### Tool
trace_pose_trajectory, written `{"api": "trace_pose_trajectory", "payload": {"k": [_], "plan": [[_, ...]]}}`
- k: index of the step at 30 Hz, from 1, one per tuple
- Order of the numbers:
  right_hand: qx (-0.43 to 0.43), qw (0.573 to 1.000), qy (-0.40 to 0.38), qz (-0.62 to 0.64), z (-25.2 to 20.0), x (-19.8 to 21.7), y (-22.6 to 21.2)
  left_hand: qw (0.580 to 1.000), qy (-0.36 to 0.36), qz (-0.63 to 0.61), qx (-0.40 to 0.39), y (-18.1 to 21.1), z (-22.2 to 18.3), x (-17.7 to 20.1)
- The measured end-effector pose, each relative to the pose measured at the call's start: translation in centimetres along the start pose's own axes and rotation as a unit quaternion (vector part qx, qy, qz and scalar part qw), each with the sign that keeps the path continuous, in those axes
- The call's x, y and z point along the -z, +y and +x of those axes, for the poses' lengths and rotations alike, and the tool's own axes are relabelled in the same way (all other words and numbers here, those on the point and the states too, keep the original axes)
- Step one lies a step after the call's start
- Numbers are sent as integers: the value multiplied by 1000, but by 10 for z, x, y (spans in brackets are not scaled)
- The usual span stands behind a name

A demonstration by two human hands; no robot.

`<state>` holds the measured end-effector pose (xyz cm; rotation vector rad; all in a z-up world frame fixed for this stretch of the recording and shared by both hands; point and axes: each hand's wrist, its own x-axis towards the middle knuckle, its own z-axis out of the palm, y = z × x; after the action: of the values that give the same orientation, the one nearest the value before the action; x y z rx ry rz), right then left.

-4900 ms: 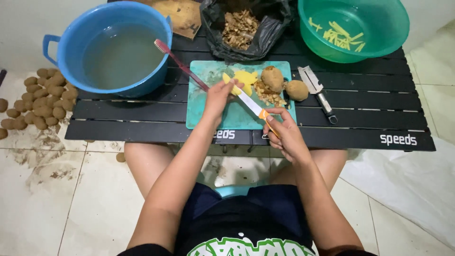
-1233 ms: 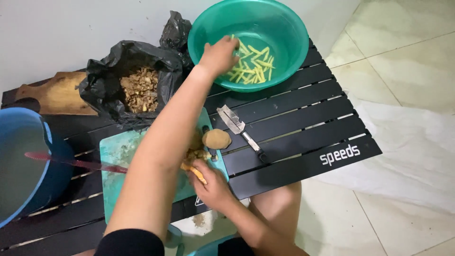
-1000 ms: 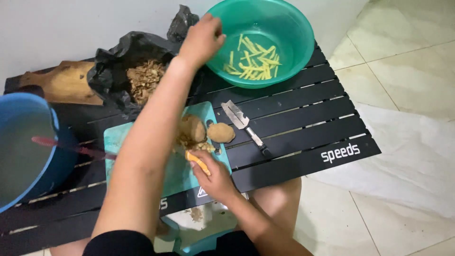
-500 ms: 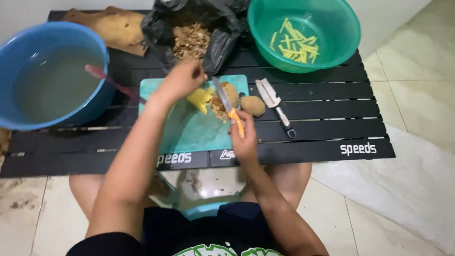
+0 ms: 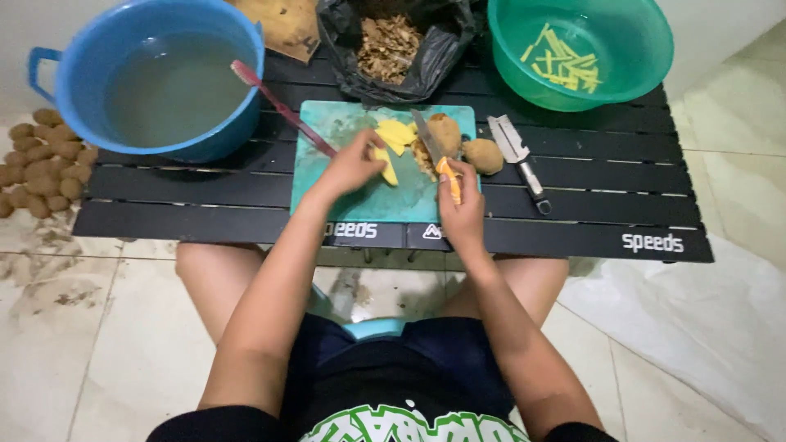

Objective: Peeling and slicing potatoes into thin strips on a cutting board using a knife and peeler.

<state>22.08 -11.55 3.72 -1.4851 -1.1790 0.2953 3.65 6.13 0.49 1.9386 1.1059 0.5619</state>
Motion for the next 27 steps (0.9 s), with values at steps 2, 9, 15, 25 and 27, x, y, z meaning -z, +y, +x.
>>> {"api": "trace_pose_trajectory", "payload": {"k": [2, 9, 15, 25, 27], "plan": [[-8, 1000, -6, 2, 0, -2, -4, 998, -22, 52, -3, 34, -34, 20], [-100, 987, -122, -36, 0, 5, -36, 988, 34, 129, -78, 45, -84, 31], [-118, 960, -216, -130, -1, -5, -65, 980, 96, 159, -79, 13, -91, -11], [-79, 938, -261, -215, 23, -29, -78, 981, 82, 161, -73, 15, -76, -5], [-70, 932, -271, -232, 21, -30, -85, 981, 82, 158, -72, 15, -78, -5]]}}
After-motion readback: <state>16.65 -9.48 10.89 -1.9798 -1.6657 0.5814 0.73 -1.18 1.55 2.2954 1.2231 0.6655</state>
